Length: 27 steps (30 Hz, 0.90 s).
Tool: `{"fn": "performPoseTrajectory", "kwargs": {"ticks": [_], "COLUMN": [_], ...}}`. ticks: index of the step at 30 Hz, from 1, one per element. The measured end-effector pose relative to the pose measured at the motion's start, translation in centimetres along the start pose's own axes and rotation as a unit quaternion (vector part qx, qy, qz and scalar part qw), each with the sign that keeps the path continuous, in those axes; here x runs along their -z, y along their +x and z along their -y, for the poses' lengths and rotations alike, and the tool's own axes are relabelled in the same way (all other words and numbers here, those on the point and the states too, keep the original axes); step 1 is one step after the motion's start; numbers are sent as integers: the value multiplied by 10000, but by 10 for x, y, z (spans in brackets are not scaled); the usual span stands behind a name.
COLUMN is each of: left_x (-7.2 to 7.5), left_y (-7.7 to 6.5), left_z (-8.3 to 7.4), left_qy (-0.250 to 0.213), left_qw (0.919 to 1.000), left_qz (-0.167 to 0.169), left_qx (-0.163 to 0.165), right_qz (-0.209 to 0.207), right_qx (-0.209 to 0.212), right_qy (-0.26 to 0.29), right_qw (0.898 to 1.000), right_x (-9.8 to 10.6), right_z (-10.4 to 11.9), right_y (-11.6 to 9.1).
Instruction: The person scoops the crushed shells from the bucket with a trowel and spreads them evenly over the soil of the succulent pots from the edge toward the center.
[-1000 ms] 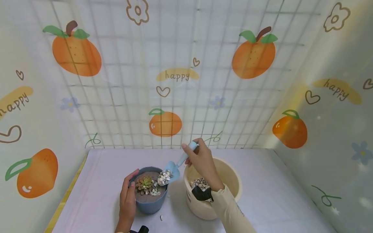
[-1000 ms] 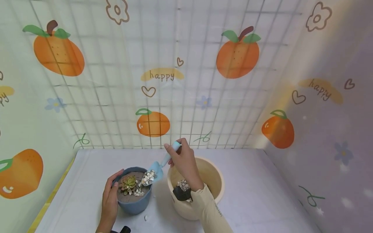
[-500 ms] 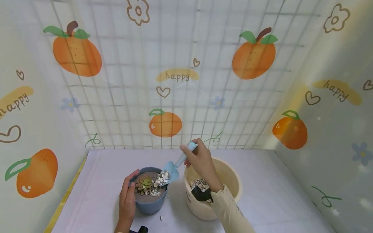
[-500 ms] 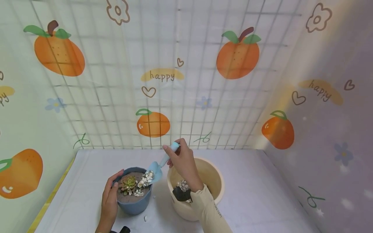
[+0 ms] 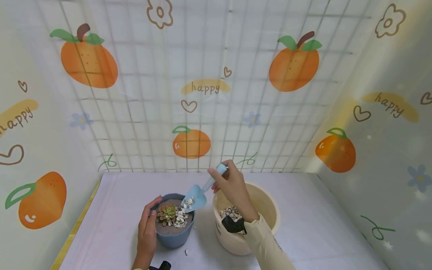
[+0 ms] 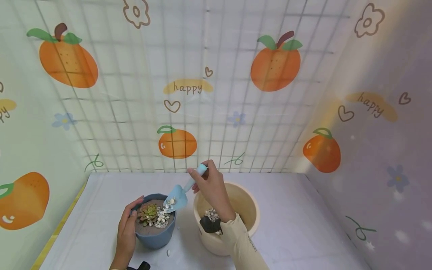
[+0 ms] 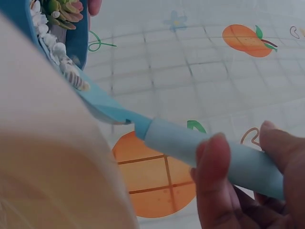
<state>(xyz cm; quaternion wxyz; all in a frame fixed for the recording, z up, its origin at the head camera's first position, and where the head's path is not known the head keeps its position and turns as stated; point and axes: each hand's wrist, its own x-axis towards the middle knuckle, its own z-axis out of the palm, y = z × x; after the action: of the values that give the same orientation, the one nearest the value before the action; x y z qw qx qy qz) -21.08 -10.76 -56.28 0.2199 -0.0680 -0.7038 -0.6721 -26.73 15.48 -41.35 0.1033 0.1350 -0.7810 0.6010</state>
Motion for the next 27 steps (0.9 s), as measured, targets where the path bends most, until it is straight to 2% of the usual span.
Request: {"fn": "performPoseTrajectory", "kwargs": {"ticks": [16,20,23,27], "left_x": [1,1,1,1], "left_y": [0,1,1,1], "left_z": [-1,-2,-1,-1], "left_qy": [-94,-107,-131,-163], "left_qw": [9998,9998,9998,9998], "left_qz": [120,132,125,125], "left_qx": [124,98,66,11], "right_qz": [-180,-223,-304,-460], "right_qx": [266,261,233,316], "right_qy": [48,56,36,36], "right_qw": [9995,9994,9993,9984], "right_x": [0,-1,-2,-1], "right_z": [2,18,21,5], "right_y": [0,-4,-5,-1]}}
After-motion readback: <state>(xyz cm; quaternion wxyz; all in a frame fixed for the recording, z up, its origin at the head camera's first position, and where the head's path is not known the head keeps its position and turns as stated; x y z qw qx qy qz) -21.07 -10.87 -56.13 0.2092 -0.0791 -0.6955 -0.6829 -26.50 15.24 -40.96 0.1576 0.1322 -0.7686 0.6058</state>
